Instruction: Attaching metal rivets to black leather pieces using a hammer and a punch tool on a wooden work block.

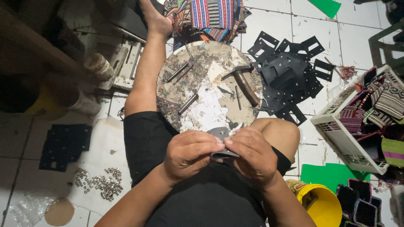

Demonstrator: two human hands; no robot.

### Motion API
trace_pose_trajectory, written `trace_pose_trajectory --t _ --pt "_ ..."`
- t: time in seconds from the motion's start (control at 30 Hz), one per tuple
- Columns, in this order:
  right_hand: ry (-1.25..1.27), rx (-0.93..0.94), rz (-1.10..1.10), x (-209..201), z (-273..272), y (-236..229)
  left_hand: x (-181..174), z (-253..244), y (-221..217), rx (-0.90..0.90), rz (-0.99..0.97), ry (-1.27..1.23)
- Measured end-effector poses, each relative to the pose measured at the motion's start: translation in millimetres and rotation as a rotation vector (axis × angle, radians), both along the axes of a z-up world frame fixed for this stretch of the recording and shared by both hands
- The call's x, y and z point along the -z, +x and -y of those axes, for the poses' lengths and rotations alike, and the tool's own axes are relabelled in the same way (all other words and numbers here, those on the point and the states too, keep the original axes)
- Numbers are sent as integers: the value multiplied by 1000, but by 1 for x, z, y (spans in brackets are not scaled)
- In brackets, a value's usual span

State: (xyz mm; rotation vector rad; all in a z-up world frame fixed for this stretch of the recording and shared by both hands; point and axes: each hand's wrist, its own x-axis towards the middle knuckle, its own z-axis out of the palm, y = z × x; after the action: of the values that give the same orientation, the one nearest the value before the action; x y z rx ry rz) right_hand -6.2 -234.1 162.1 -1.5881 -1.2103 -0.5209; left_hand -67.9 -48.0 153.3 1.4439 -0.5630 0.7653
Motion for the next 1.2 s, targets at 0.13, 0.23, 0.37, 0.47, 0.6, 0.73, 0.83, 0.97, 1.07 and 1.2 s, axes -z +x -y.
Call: trace_pose_trajectory --t 0.13,0.23,0.37,0.47,0.6,0.73,0.83,0.97,1.07,1.2 --pt "6 38 36 3 -2 -1 2 -3 -2 -22 23 35" --pt "44 46 82 9 3 -2 7 -7 -6 -81 4 78" --pt "-89 1 21 2 5 -9 9 -12 -11 -81 -48 232" --pt "-92 12 11 -1 4 -10 7 -12 -11 -63 -48 237" --pt "-105 -44 -36 -5 4 -8 6 -12 -10 -42 -33 242" --pt "-102 -90 -109 2 7 -7 4 -13 -8 -28 -16 245" --pt "-57 -157 -270 20 14 -11 2 -14 -8 -7 -18 249" --pt "4 -171 -426 16 5 -8 4 -8 -6 0 -41 153" --pt "-33 -165 -337 5 -1 -3 11 -4 -4 4 -57 30" --pt "-80 -117 -284 9 -2 -4 18 -4 -5 3 -126 -28"
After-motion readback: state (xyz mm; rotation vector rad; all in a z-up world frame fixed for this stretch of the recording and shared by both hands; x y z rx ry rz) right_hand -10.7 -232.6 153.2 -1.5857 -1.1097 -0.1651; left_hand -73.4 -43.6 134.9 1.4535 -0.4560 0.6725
